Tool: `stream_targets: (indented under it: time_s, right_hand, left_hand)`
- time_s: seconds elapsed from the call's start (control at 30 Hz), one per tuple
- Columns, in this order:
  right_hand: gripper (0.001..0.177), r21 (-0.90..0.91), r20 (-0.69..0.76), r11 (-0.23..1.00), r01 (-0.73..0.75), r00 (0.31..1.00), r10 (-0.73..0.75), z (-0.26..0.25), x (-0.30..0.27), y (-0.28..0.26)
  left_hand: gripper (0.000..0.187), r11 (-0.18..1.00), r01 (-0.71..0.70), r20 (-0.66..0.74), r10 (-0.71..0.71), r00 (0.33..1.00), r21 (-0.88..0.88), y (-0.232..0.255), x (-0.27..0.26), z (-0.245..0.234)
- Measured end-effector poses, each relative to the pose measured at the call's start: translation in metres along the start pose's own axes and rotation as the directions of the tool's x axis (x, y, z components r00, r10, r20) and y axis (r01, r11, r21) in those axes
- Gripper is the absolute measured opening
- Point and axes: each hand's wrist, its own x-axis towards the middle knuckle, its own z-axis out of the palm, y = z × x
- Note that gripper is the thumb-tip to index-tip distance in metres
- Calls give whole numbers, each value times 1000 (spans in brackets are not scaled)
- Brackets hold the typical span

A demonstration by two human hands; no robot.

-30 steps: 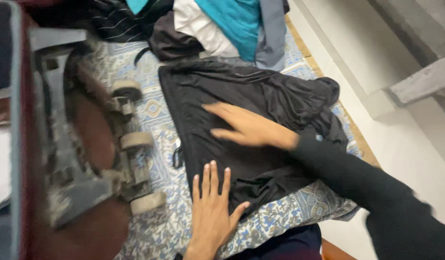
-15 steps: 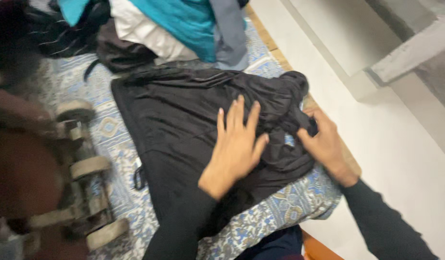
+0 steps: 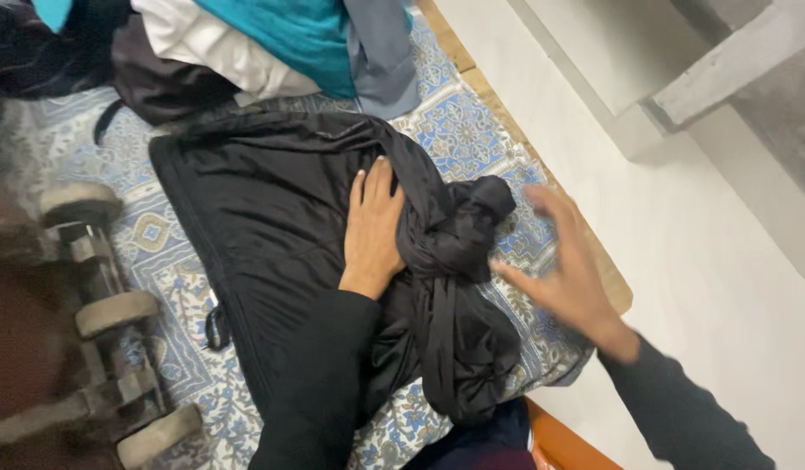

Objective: The person folds a patterned scarf and an orange checkered cloth on a patterned mat, placing them into a suitcase. They then unfold and fold a black jacket on the same mat.

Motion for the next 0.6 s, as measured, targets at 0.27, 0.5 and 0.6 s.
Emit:
stream_targets:
  time_s: [0.27,0.5,0.6]
  right_hand:
    - [49,144,-72,950,-278,954,290,-4,43,108]
    - [43,-492,-268,853,-172,963,40,-119,166,237]
    - [42,-714,-228,673,-195,973,39,-151,189,284]
  left_hand:
    - [66,991,71,-32,-68,997,114,7,4,-11]
    - [69,996,86,-122,-88,989,-20,15,2,-11]
    - [72,995,96,-120,-95,988,-1,14,2,-8]
